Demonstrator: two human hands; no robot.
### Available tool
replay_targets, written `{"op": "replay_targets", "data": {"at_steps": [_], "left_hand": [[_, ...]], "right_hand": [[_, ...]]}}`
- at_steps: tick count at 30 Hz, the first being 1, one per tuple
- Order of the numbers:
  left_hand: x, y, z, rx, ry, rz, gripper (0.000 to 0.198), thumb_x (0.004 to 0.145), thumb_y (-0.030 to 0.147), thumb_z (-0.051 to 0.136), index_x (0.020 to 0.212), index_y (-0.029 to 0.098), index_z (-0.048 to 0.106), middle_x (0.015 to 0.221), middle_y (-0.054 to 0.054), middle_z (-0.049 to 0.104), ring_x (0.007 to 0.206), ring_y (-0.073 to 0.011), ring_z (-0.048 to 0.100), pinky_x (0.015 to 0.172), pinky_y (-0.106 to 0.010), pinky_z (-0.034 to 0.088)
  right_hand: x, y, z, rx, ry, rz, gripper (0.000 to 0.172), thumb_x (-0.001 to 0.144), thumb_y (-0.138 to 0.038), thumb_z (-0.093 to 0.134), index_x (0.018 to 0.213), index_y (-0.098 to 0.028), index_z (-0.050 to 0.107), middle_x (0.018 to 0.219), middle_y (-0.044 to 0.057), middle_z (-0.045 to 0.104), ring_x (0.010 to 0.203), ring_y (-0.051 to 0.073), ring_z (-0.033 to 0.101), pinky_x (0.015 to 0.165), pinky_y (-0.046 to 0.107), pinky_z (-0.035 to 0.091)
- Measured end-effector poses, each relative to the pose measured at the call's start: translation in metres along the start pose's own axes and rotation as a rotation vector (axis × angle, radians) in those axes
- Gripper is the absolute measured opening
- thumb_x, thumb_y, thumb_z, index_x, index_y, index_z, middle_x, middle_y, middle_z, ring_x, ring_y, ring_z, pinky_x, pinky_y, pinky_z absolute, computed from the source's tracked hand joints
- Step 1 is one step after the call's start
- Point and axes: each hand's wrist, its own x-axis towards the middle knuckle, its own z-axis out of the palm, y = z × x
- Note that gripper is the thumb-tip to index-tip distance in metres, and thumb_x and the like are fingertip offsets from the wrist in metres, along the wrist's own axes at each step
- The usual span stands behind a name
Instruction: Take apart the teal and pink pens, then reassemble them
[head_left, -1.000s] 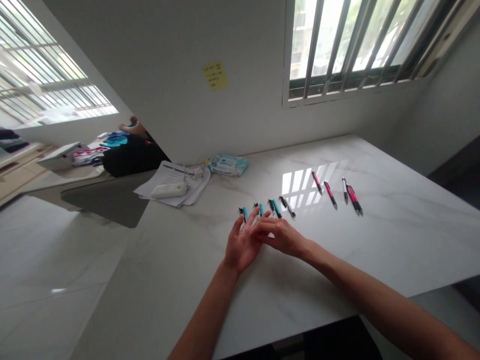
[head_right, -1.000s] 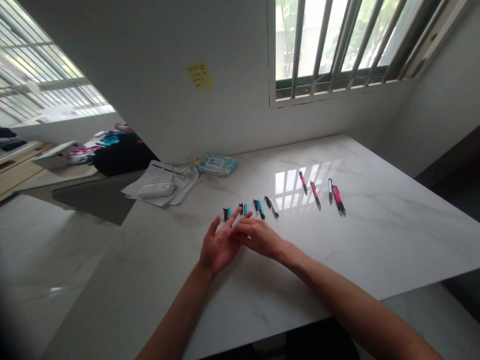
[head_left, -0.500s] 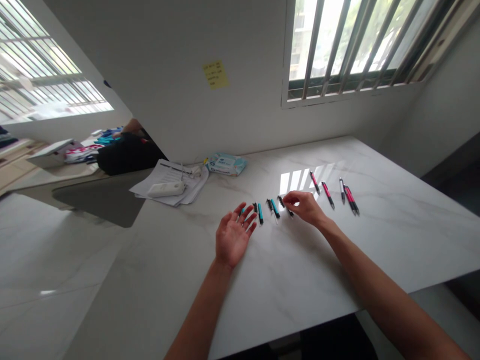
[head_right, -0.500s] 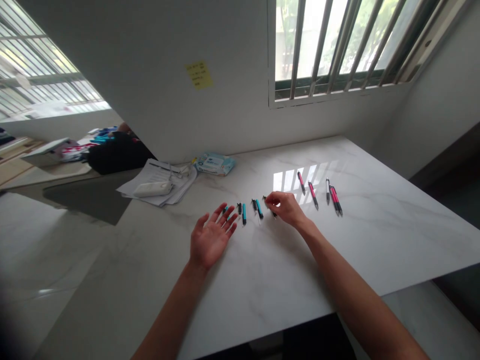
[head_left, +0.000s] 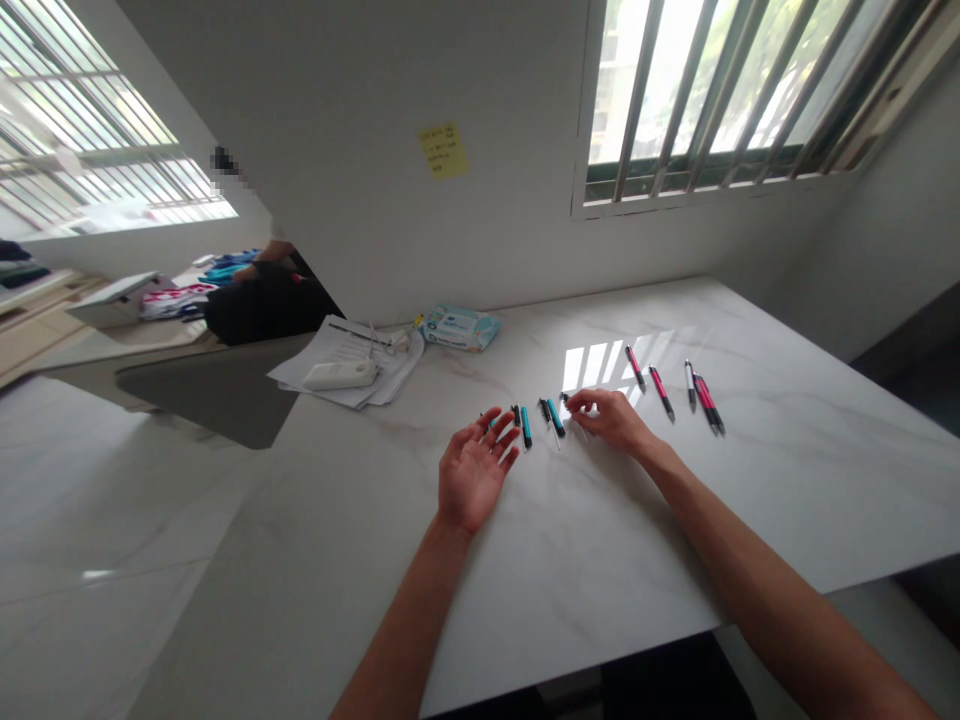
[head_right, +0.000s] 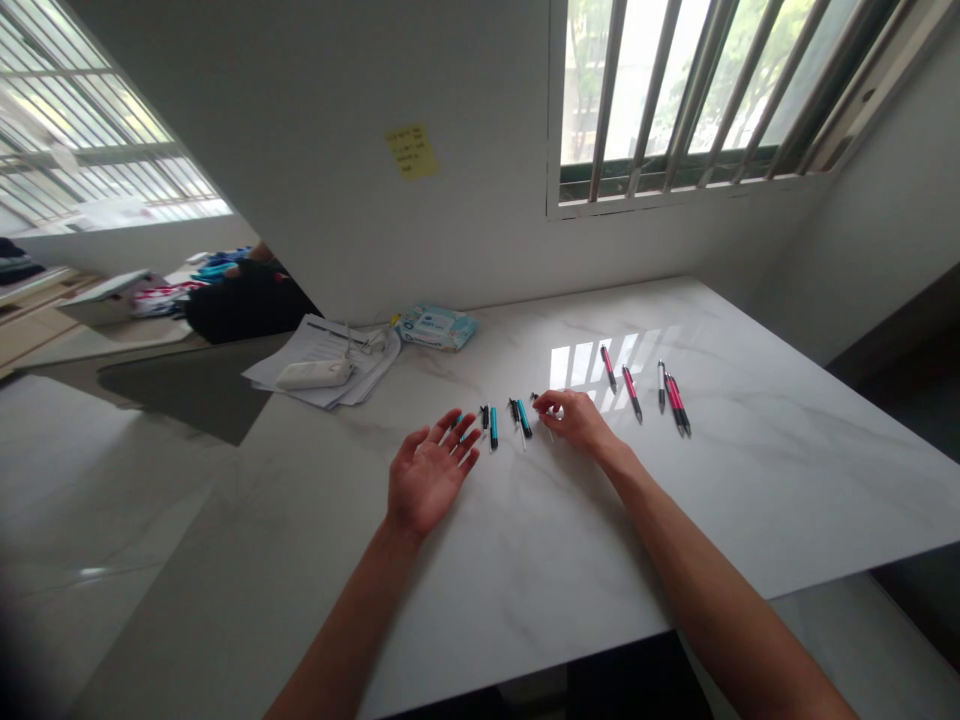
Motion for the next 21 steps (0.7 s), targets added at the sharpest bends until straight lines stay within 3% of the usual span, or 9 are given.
{"op": "replay_targets", "data": {"at_steps": [15, 18, 21], "left_hand": [[0.001, 0.000, -0.001, 0.007, 0.003, 0.002, 0.036, 0.087, 0.031, 0.062, 0.118, 0.016, 0.071, 0.123, -0.012, 0.072, 0.102, -0.0248, 0.070, 0.081, -0.034, 0.058], [0.002, 0.001, -0.002, 0.000, 0.008, 0.003, 0.036, 0.086, 0.031, 0.062, 0.118, 0.017, 0.071, 0.122, -0.012, 0.072, 0.102, -0.0246, 0.071, 0.081, -0.035, 0.058], [0.002, 0.001, -0.003, -0.002, 0.017, 0.010, 0.036, 0.085, 0.030, 0.063, 0.118, 0.017, 0.071, 0.120, -0.012, 0.073, 0.100, -0.0243, 0.071, 0.081, -0.034, 0.058]], "right_hand": [[0.000, -0.012, -0.013, -0.070, 0.004, -0.013, 0.017, 0.088, -0.020, 0.065, 0.098, -0.024, 0.078, 0.091, 0.002, 0.078, 0.082, 0.020, 0.069, 0.076, 0.032, 0.053], [0.002, -0.008, -0.028, -0.104, 0.078, 0.017, 0.017, 0.089, -0.023, 0.064, 0.097, -0.024, 0.079, 0.090, 0.003, 0.079, 0.081, 0.020, 0.071, 0.076, 0.032, 0.054], [0.001, 0.006, -0.058, -0.190, 0.231, 0.155, 0.020, 0.088, -0.026, 0.063, 0.099, -0.024, 0.079, 0.090, 0.003, 0.079, 0.080, 0.021, 0.072, 0.078, 0.033, 0.055]]}}
